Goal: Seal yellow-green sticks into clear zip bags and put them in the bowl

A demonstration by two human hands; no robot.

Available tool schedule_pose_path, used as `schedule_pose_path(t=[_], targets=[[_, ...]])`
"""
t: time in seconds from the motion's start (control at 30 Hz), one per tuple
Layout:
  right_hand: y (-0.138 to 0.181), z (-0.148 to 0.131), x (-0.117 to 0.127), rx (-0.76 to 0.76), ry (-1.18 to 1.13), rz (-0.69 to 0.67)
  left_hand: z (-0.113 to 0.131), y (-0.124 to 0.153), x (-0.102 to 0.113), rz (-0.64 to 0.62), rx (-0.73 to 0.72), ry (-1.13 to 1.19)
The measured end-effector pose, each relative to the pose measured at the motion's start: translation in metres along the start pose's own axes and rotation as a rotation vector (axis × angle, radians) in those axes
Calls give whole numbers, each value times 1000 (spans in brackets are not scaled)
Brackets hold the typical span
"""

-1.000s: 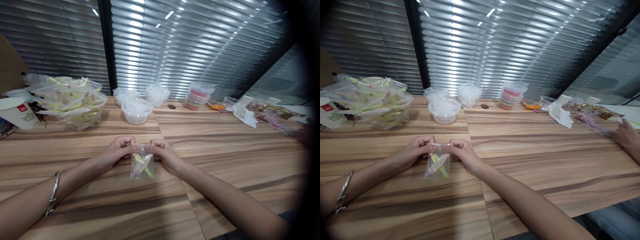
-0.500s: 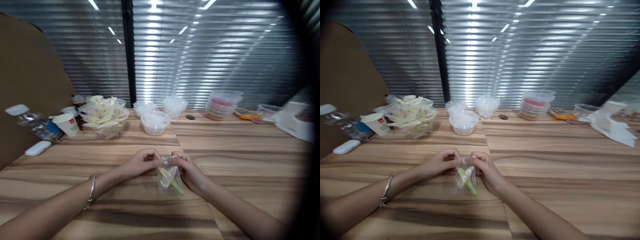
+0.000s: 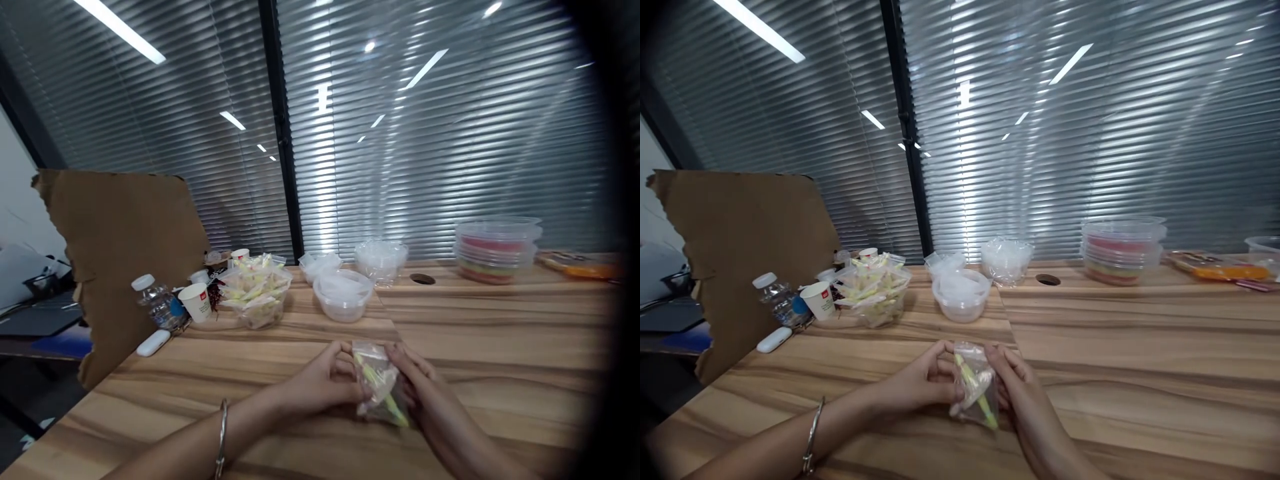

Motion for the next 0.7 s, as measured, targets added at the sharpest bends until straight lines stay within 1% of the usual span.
schedule_pose_path(t=[0.1, 0.17, 0.27, 0.37, 0.43, 0.5, 0.6, 0.63, 0.7], targets=[[-7, 3, -2, 36, -20, -67, 13, -2, 17, 148, -65, -33], [-10, 6, -6, 51, -4, -140, 29, 1, 22, 196, -119, -95], [-10, 10, -10, 69, 90, -225, 53, 10, 20, 195, -176, -211], [-6, 14, -15, 61, 139, -318, 71, 20, 16, 164, -150, -321], [-5, 16, -18, 50, 128, -364, 87, 28, 19, 189, -169, -380], [-5, 19, -17, 49, 118, -370, 110, 40, 27, 241, -236, -439], [-9, 21, -13, 43, 119, -338, 154, 69, 41, 362, -443, -605], [-9, 22, -13, 39, 116, -332, 170, 81, 46, 431, -521, -667], [-9, 21, -13, 27, 105, -331, 195, 108, 58, 611, -632, -786]])
Point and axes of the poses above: each hand's wrist, its own y-axis away from the middle knuckle, its own x-axis out of the back of the hand, z = x × y, the point moved 7 cm from there along -y, towards the middle knuckle, and after that the axes turned 5 degrees about x, right-handed, at the moved point
